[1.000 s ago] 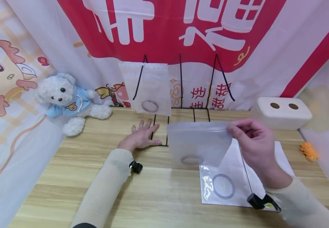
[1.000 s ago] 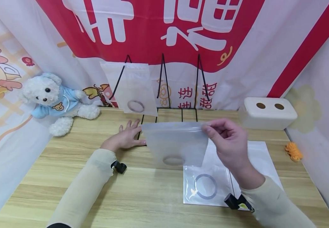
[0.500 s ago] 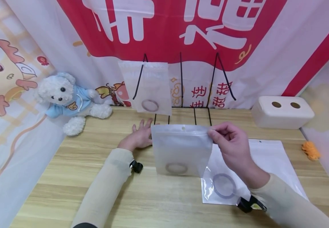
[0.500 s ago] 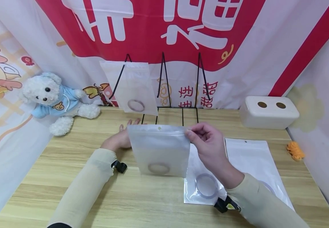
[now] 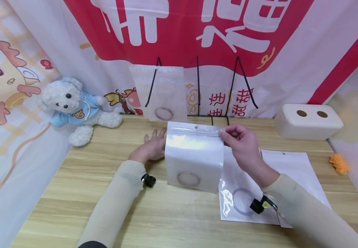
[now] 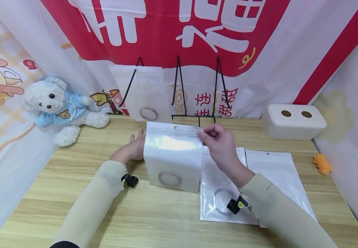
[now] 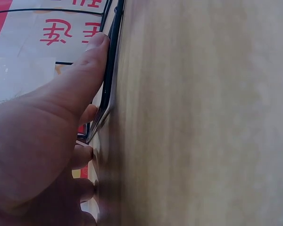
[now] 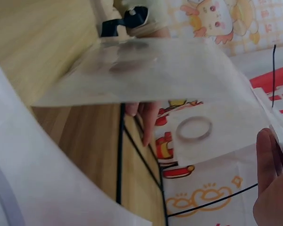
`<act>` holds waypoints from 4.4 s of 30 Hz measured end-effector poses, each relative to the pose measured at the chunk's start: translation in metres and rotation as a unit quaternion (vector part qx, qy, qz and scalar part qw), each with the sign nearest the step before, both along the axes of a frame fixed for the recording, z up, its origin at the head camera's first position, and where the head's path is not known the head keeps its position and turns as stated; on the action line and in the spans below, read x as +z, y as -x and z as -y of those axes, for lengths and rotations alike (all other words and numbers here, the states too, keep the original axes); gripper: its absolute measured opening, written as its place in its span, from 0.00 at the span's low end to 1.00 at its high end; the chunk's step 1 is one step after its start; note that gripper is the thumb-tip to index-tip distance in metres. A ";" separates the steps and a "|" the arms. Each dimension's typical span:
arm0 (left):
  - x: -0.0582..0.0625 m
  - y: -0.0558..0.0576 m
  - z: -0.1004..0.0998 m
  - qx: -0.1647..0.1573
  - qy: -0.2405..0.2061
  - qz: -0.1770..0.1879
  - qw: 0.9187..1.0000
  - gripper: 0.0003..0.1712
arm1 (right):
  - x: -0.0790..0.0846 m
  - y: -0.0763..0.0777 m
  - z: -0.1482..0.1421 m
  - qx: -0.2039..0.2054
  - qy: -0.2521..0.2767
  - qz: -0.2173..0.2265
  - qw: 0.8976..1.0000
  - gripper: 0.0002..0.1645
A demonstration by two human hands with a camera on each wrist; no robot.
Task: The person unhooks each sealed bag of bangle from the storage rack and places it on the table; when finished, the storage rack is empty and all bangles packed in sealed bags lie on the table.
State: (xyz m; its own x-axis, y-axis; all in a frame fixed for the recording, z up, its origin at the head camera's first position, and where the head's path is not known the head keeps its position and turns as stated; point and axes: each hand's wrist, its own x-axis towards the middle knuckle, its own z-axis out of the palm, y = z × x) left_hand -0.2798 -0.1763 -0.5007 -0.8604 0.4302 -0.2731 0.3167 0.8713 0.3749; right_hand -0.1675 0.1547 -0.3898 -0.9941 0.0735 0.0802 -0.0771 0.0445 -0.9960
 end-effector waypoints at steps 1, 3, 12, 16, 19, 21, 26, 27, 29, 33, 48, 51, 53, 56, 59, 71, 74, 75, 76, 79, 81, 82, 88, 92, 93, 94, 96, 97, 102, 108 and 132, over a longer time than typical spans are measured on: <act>0.001 -0.001 -0.001 0.000 0.000 -0.001 1.000 0.48 | -0.002 0.002 0.000 0.004 0.000 0.008 1.000 0.03; 0.002 -0.001 -0.001 0.002 0.001 -0.002 1.000 0.48 | -0.007 0.007 0.000 0.012 0.000 0.023 1.000 0.02; 0.001 0.001 -0.001 0.000 0.008 -0.001 1.000 0.50 | -0.012 0.020 -0.003 0.003 -0.037 0.097 0.995 0.08; 0.000 0.002 0.000 -0.001 0.005 0.000 1.000 0.49 | -0.012 0.024 -0.004 -0.001 -0.044 0.097 0.994 0.09; 0.000 0.002 0.001 -0.001 0.006 0.001 1.000 0.49 | -0.017 0.026 -0.005 0.010 -0.055 0.080 0.995 0.09; 0.000 0.001 0.001 -0.001 0.005 0.001 1.000 0.49 | -0.022 0.028 -0.004 0.021 -0.060 0.070 0.996 0.09; 0.001 0.000 -0.001 0.001 0.007 0.001 1.000 0.49 | -0.033 0.031 -0.003 0.043 -0.048 0.085 0.994 0.09; 0.001 0.000 -0.001 0.001 0.009 0.001 1.000 0.49 | -0.034 0.031 -0.003 0.048 -0.045 0.092 0.994 0.09; 0.002 -0.001 -0.002 0.002 0.012 0.003 1.000 0.49 | -0.037 0.032 -0.002 0.055 -0.039 0.109 0.992 0.08; 0.003 -0.001 -0.002 0.005 0.017 0.009 1.000 0.50 | -0.042 0.037 -0.003 0.068 -0.042 0.127 0.989 0.10; 0.007 -0.003 0.002 0.000 0.020 0.029 0.999 0.50 | -0.054 0.048 -0.011 0.094 -0.203 0.131 0.966 0.17; 0.008 -0.004 0.002 0.001 0.015 0.029 0.999 0.51 | -0.056 0.049 -0.011 0.097 -0.218 0.126 0.963 0.16; 0.007 -0.003 0.003 0.001 0.014 0.028 1.000 0.51 | -0.057 0.050 -0.010 0.097 -0.219 0.127 0.963 0.15; 0.006 -0.003 0.004 0.001 0.015 0.025 1.000 0.50 | -0.059 0.051 -0.009 0.099 -0.214 0.131 0.963 0.14; 0.004 -0.002 0.005 0.000 0.015 0.023 1.000 0.50 | -0.060 0.052 -0.008 0.107 -0.214 0.131 0.962 0.13; 0.002 -0.001 0.011 -0.003 -0.018 0.025 1.000 0.44 | -0.061 0.057 -0.009 0.147 -0.348 0.057 0.924 0.11; 0.005 -0.003 0.013 -0.011 -0.029 0.023 0.999 0.44 | -0.061 0.058 -0.009 0.151 -0.365 0.049 0.917 0.12; 0.006 -0.004 0.013 -0.014 -0.032 0.021 0.999 0.44 | -0.060 0.058 -0.009 0.151 -0.371 0.049 0.915 0.12; 0.006 -0.004 0.014 -0.016 -0.035 0.021 0.999 0.44 | -0.061 0.059 -0.010 0.152 -0.376 0.050 0.913 0.13; 0.005 -0.004 0.015 -0.018 -0.035 0.019 0.999 0.43 | -0.061 0.060 -0.011 0.152 -0.388 0.050 0.908 0.12; 0.004 -0.003 0.016 -0.017 -0.033 0.021 0.999 0.43 | -0.062 0.061 -0.012 0.154 -0.397 0.044 0.904 0.11; 0.003 -0.002 0.016 -0.015 -0.033 0.024 0.999 0.43 | -0.063 0.061 -0.013 0.155 -0.401 0.038 0.902 0.11; 0.007 -0.004 0.016 -0.018 -0.043 0.027 0.999 0.43 | -0.067 0.065 -0.015 0.159 -0.435 -0.003 0.886 0.08; 0.011 -0.008 0.016 -0.014 -0.052 0.031 0.998 0.42 | -0.069 0.066 -0.016 0.164 -0.449 -0.021 0.878 0.08; 0.009 -0.007 0.017 -0.014 -0.053 0.029 0.998 0.42 | -0.070 0.066 -0.016 0.166 -0.451 -0.024 0.877 0.08; 0.009 -0.007 0.017 -0.013 -0.053 0.030 0.998 0.42 | -0.070 0.067 -0.016 0.167 -0.454 -0.026 0.875 0.08; 0.010 -0.008 0.017 -0.017 -0.057 0.028 0.998 0.42 | -0.071 0.067 -0.017 0.169 -0.457 -0.029 0.873 0.08; 0.010 -0.008 0.017 -0.017 -0.058 0.028 0.998 0.43 | -0.071 0.067 -0.017 0.171 -0.459 -0.031 0.871 0.08; 0.010 -0.008 0.016 -0.017 -0.057 0.026 0.998 0.42 | -0.073 0.068 -0.018 0.177 -0.465 -0.033 0.867 0.08; 0.006 -0.005 0.017 -0.010 -0.045 0.029 0.999 0.42 | -0.073 0.069 -0.019 0.189 -0.470 -0.032 0.862 0.09; 0.031 -0.022 0.013 -0.022 -0.027 0.018 0.999 0.41 | -0.071 0.098 -0.086 0.188 -0.481 0.015 0.856 0.36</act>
